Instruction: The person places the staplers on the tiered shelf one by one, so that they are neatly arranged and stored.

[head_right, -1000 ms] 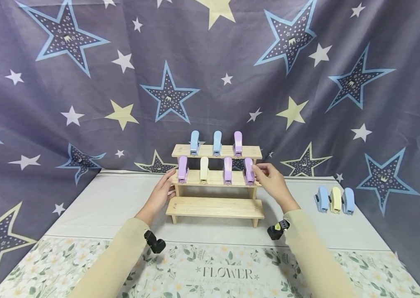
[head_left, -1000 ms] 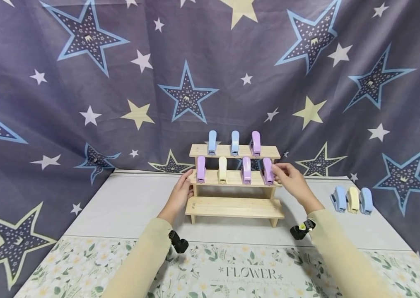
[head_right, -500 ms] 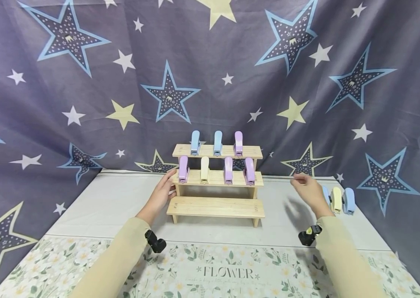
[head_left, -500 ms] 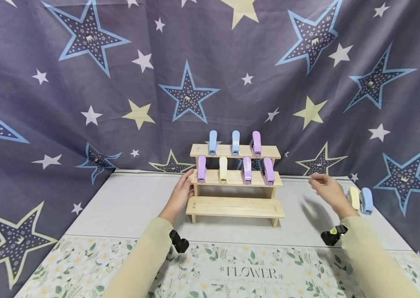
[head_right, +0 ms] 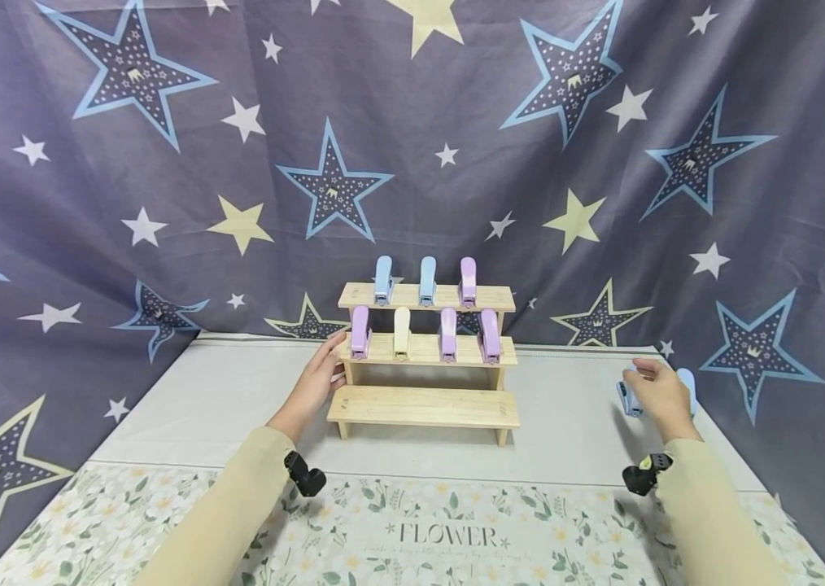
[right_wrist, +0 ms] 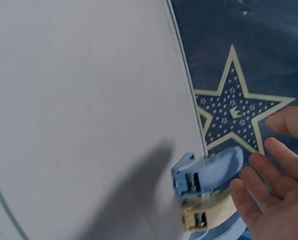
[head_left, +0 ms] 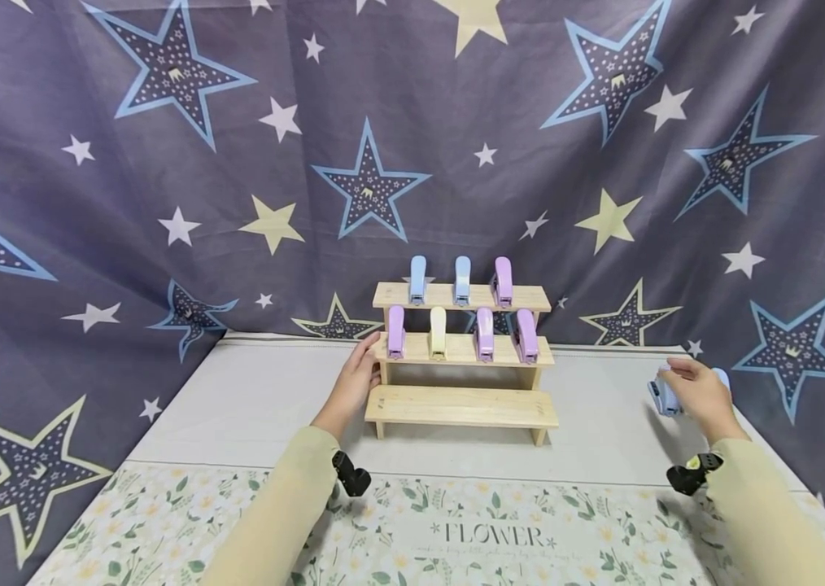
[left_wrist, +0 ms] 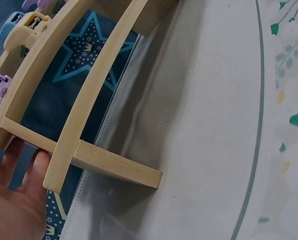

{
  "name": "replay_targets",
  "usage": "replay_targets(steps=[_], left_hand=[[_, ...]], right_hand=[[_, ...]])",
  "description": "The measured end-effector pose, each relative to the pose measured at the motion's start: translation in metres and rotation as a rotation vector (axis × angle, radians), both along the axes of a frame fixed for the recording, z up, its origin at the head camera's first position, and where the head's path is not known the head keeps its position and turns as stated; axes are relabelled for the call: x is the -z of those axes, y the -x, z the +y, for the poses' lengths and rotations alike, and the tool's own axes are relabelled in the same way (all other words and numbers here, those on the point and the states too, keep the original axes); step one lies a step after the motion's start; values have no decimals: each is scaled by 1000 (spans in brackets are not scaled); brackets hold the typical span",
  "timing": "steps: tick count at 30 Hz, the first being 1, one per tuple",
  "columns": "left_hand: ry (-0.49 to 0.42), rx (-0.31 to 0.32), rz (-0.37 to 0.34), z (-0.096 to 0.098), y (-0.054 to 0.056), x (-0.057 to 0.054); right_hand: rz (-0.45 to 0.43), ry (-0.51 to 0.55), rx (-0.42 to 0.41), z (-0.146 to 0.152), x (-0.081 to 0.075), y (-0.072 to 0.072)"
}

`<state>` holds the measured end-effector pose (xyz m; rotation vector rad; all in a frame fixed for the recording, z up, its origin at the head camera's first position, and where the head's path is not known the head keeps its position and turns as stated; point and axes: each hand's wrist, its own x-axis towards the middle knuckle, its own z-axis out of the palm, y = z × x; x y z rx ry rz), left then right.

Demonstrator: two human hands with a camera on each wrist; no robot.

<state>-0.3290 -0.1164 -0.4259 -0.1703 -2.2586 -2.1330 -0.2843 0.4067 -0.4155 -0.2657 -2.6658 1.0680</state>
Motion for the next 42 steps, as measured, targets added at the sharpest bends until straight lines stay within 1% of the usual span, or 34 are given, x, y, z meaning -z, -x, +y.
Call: replay_targets(steps=[6, 11, 15, 17, 21, 23, 24, 27, 29, 30, 31, 36, 42], left_hand=[[3, 8, -17, -1, 0, -1], [17, -1, -1, 0, 0, 1], [30, -4, 19, 2, -1, 1], [26, -7, 25, 2, -1, 0], [16, 0, 23, 1, 0, 0], [9, 12, 7, 1, -2, -3], [9, 18, 3, 1, -5, -7], [-1, 25, 0, 0, -4, -7], [6, 18, 5, 1, -4, -7], [9, 13, 11, 1, -3, -4], [9, 9, 15, 1, 1, 0], [18, -5, 20, 1, 0, 1], [25, -19, 24, 1, -2, -1]], right_hand=[[-46, -20, 10, 11, 14, 4], [-70, -118, 54, 13, 24, 5], [-52, -205, 97, 9, 24, 6], [-50, -227, 107, 7, 23, 7], [-78, -252, 113, 8, 23, 7], [-78, -259, 94, 10, 25, 8], [-73, -264, 78, 13, 26, 8], [-70, -263, 35, 18, 26, 7], [-80, -254, 6, 21, 25, 6], [-99, -244, -4, 22, 24, 5], [-120, -228, -13, 22, 22, 3], [-197, -175, -54, 23, 17, -1], [-193, -150, -72, 17, 13, -5]])
